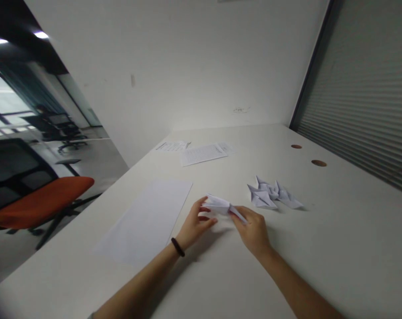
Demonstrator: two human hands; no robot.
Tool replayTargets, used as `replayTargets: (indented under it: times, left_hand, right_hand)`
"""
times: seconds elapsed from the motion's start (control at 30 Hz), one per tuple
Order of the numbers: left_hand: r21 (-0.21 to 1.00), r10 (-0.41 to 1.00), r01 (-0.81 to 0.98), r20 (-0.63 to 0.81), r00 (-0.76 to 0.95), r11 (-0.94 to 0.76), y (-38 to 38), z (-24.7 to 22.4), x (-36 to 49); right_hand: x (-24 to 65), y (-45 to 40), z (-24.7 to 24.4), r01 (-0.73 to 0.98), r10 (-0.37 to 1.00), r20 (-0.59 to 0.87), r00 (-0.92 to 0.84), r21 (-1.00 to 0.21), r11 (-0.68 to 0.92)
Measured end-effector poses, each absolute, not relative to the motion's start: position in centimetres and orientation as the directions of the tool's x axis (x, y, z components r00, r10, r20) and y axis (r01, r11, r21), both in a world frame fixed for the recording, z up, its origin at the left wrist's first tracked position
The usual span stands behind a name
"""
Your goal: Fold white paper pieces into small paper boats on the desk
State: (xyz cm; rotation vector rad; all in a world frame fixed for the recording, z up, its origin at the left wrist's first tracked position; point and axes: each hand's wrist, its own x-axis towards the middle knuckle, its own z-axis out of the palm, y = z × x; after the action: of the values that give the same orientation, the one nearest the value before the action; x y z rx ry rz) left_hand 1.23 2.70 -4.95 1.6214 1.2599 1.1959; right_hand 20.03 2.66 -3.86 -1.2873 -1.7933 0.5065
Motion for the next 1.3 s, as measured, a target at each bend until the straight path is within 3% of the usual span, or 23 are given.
replayTargets:
  times: [0.07,0.13,0.23,0.3,0.43,0.7,0.87,1.03,1.3]
  left_hand:
    - [0.786,0.897,0.462,0.439,0.05,-0.411,2.1,-4.0,0.9]
    - [0.561,0.814,0.641,0.551,0.181,-0.523,1.6,-3.0,0.5]
    - [0.273,0.745,0.71,0.417,0.522,-0.65,1.1,-2.3,0.3]
    - [0.226,0.732,0.697,0.251,0.633,-0.68,1.0,-2.4,0.3]
    - [0.317,0.765,0.705,0.125,0.632,-0.634,1.2,-3.2,-0.4]
    - [0.586,0.74,0.535,0.176,0.649,-0.609,1.5,-4.8,-2.9]
    - [0.509,0.882,0.721,0.261,0.392,-0.471,1.8,-4.9,-3.0]
    - [0.542,0.975,0.814,0.175,0.136,-0.211,1.9,-4.8,-2.7]
    - [0.601,0.992,0.792,0.118,0.049,-0.11,1.7,-4.4,-2.7]
  right_hand:
    - [20.2,2.4,-3.2,0.693,0.807,0.538,-0.244,-0.486,0.533]
    - [19.7,1.8,-3.1,0.788,0.781,0.52,-0.345,-0.291,0.542]
    - [18.4,0.9,-3.6,0.835,0.813,0.359,-0.459,-0.137,0.532]
    - [18.2,0.6,-4.0,0.779,0.778,0.267,-0.568,-0.132,0.614]
    - [20.2,1.2,-4.0,0.594,0.651,0.218,-0.727,-0.277,0.756]
    - [23.3,4.1,-4.8,0.502,0.603,0.261,-0.754,-0.365,0.784]
    - [22.5,3.7,-5.5,0.586,0.741,0.33,-0.584,-0.46,0.667]
    - [21.8,4.0,-6.3,0.667,0.858,0.262,-0.442,-0.544,0.51]
    - [21.5,4.3,-6.7,0.737,0.88,0.232,-0.415,-0.482,0.474]
